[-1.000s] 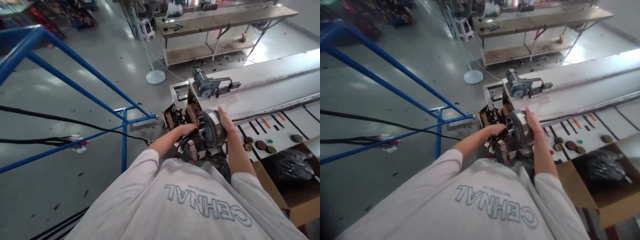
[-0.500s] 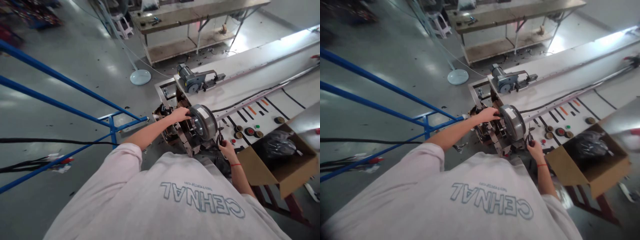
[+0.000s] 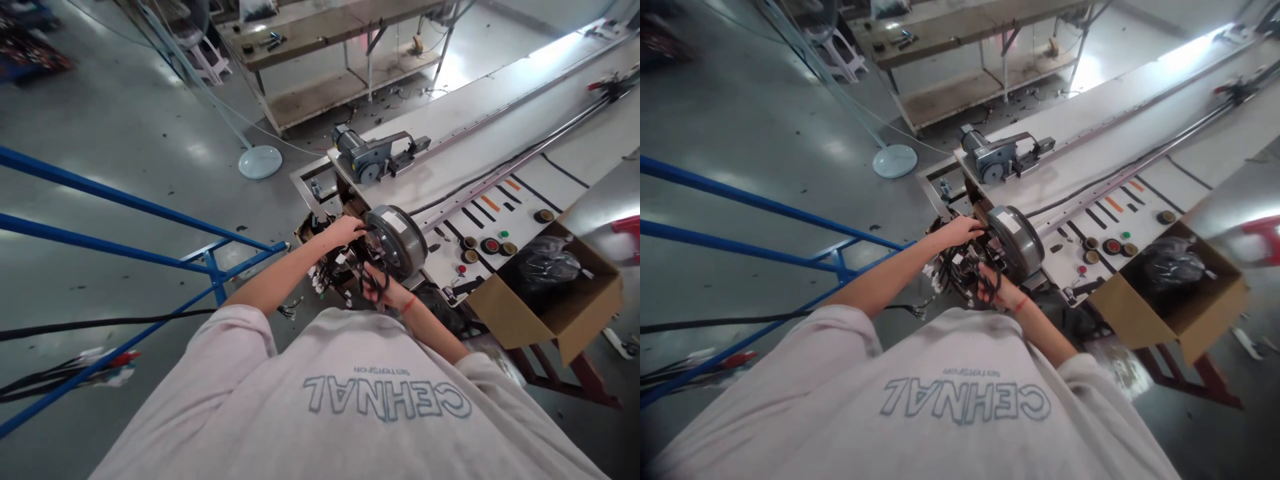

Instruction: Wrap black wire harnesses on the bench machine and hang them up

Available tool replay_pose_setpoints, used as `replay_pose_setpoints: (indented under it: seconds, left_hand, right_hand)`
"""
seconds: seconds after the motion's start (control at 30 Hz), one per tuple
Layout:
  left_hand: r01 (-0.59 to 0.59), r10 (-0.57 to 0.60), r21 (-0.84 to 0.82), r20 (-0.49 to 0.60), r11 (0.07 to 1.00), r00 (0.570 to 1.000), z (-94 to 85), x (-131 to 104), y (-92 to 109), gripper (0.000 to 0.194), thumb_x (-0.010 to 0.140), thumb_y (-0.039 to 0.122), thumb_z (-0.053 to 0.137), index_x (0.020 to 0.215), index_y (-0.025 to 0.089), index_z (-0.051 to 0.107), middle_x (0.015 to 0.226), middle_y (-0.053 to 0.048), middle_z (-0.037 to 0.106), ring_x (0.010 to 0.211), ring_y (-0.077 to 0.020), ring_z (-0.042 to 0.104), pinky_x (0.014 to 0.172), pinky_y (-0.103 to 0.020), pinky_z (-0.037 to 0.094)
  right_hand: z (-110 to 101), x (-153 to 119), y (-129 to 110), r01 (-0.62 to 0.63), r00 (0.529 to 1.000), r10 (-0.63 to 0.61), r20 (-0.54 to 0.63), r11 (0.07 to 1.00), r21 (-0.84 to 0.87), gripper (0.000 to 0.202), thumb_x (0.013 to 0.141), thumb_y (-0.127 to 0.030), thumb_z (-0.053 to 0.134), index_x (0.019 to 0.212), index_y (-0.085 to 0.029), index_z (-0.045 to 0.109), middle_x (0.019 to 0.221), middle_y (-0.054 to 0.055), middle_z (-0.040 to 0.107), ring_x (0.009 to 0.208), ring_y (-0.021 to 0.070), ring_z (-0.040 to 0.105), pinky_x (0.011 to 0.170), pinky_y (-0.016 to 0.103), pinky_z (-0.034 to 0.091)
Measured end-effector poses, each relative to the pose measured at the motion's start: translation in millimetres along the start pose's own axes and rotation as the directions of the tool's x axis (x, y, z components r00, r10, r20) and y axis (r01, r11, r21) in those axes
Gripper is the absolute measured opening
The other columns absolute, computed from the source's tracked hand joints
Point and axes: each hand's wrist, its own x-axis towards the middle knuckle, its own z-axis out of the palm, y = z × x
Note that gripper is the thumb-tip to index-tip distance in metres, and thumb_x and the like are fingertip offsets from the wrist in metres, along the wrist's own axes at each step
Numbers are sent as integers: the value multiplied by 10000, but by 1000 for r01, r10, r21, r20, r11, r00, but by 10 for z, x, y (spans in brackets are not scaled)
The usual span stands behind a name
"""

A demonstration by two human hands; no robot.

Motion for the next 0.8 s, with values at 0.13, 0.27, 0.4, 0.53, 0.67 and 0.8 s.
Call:
replay_pose_setpoints:
  seconds: [0.13,0.27,0.4,0.53,0.67,0.8]
  left_hand:
    - [66,-69,168,11,984,998,158,34,-40,167,847,225,592,966,131,664,789,-107,678,857,-240,653,791,-272,457]
    - [202,-192,308,-64,930,979,466,176,-35,274,873,113,485,1108,28,597,890,-218,673,983,-330,645,827,-371,464]
    - [298,-274,324,-119,898,954,717,289,-34,453,902,67,352,1343,11,438,1027,-265,634,1035,-334,631,842,-412,466]
    - [308,-226,321,-269,896,936,800,194,-60,553,905,87,328,1457,99,315,1328,-256,481,1172,-321,538,895,-422,471]
    - [140,-4,419,-309,897,951,643,-35,-54,608,811,17,401,1415,79,368,1439,-209,405,1275,-319,425,993,-430,429]
    - [-40,127,367,-216,929,968,418,-377,-51,578,774,-21,390,1338,90,458,1356,-179,515,1241,-275,481,1018,-374,420]
  right_hand:
    - [-196,-704,169,176,952,-233,-198,946,-271,589,840,-743,382,639,-202,500,610,62,615,431,135,534,414,250,402]
    - [-821,-862,107,-36,653,-355,-669,868,-496,565,822,-719,405,584,-211,474,532,45,548,468,166,533,473,283,428]
    - [-1409,-674,-69,-504,454,-418,-787,608,-613,325,744,-474,620,604,-191,542,599,68,576,663,225,588,647,337,471]
    - [-1255,-755,-235,-371,367,-633,-682,573,-731,333,756,-415,600,944,-142,642,902,119,663,775,220,607,759,373,480]
    - [-592,-862,-210,-8,571,-577,-584,707,-707,307,829,-459,554,913,-176,640,777,66,670,676,190,617,694,337,492]
    - [-37,-487,28,100,884,-224,-409,948,-303,227,808,-411,622,818,-185,631,721,52,676,618,177,629,552,279,474]
